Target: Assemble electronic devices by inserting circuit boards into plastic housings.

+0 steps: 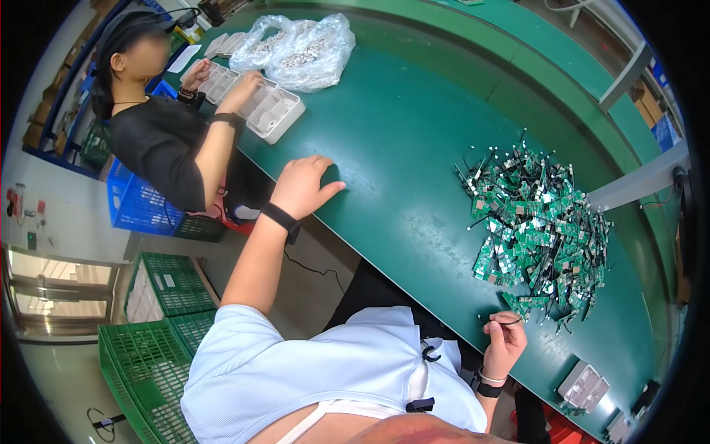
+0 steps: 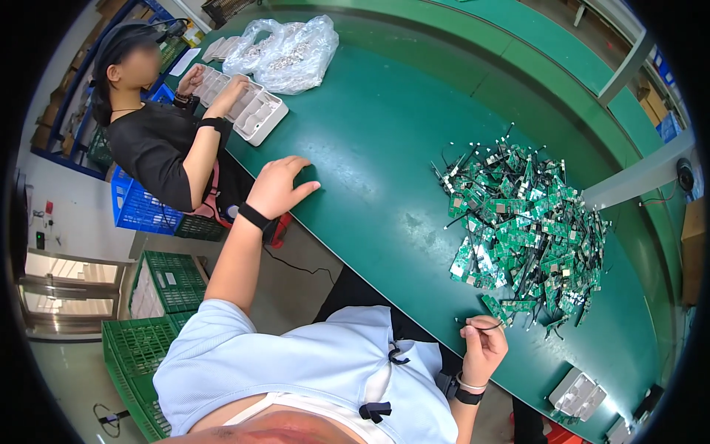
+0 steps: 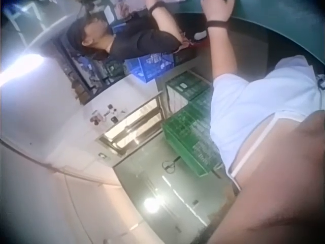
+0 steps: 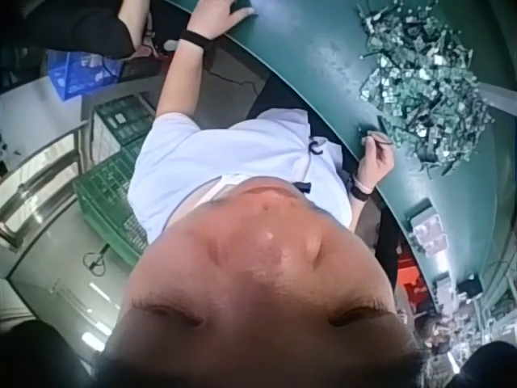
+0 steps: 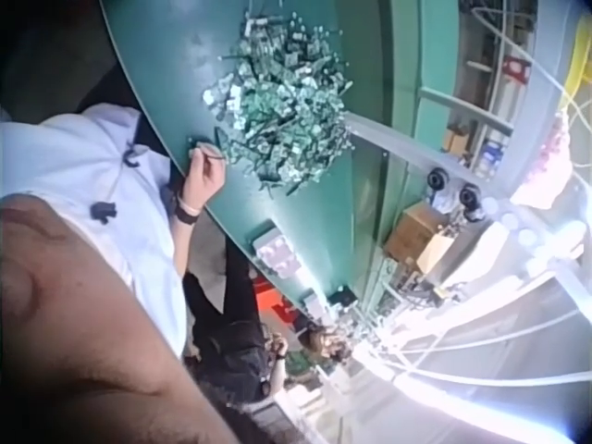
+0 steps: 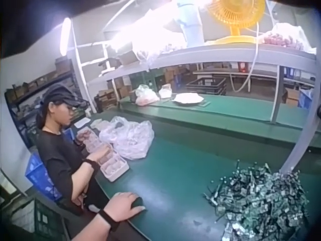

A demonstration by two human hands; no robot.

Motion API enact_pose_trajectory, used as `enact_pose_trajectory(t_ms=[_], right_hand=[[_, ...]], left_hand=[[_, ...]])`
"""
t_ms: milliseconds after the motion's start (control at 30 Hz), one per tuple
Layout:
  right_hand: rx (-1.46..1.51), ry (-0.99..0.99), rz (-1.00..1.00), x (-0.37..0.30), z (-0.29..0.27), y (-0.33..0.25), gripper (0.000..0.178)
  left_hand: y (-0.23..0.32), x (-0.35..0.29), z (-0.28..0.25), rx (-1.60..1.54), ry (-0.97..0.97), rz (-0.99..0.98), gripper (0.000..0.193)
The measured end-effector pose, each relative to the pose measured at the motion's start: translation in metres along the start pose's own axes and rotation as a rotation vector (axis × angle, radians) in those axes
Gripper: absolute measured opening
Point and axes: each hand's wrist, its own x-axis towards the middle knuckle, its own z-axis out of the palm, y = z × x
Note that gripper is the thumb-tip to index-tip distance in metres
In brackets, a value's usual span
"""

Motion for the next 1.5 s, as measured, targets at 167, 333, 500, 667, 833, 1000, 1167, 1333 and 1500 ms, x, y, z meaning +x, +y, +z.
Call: enact_pose_trajectory(t_ms=[167, 333, 500, 667, 833, 1000, 1167, 1333, 1500], right_hand=[[0.020, 0.004, -0.003, 0.001, 0.000, 0.002, 0.008], [0.046, 0.006, -0.024, 0.001, 0.000, 0.004, 0.008], [0.035, 0.002, -0.019, -0.001, -0.001, 0.003, 0.008], [0.033, 0.002, 0.005, -0.002, -0.001, 0.000, 0.008], [0.032, 0.021, 0.005, -0.005, -0.001, 0.001, 0.006], [0.043, -0.008, -0.023, 0.005, 0.006, 0.001, 0.005], [-0.009, -0.065, -0.071, 0.003, 0.005, -0.001, 0.008], [-0.019, -0.108, -0.105, -0.002, 0.003, -0.001, 0.010], [-0.005, -0.154, -0.095, -0.002, 0.000, 0.002, 0.011]], left_hand=[[-0.032, 0.029, -0.002, -0.007, 0.111, -0.020, 0.073], [-0.090, 0.072, -0.001, 0.160, 0.283, -0.231, 0.099], [-0.096, 0.079, -0.010, 0.163, 0.121, -0.312, 0.113], [-0.047, 0.057, -0.017, 0.191, 0.021, -0.304, 0.107], [0.022, 0.018, -0.002, 0.059, 0.060, -0.043, 0.094], [0.105, -0.045, -0.002, -0.017, 0.015, 0.168, 0.081], [0.170, -0.080, 0.015, 0.012, 0.012, 0.281, 0.070], [0.206, -0.093, 0.041, 0.057, 0.045, 0.255, 0.076], [0.209, -0.103, 0.049, 0.016, 0.138, 0.305, 0.085]])
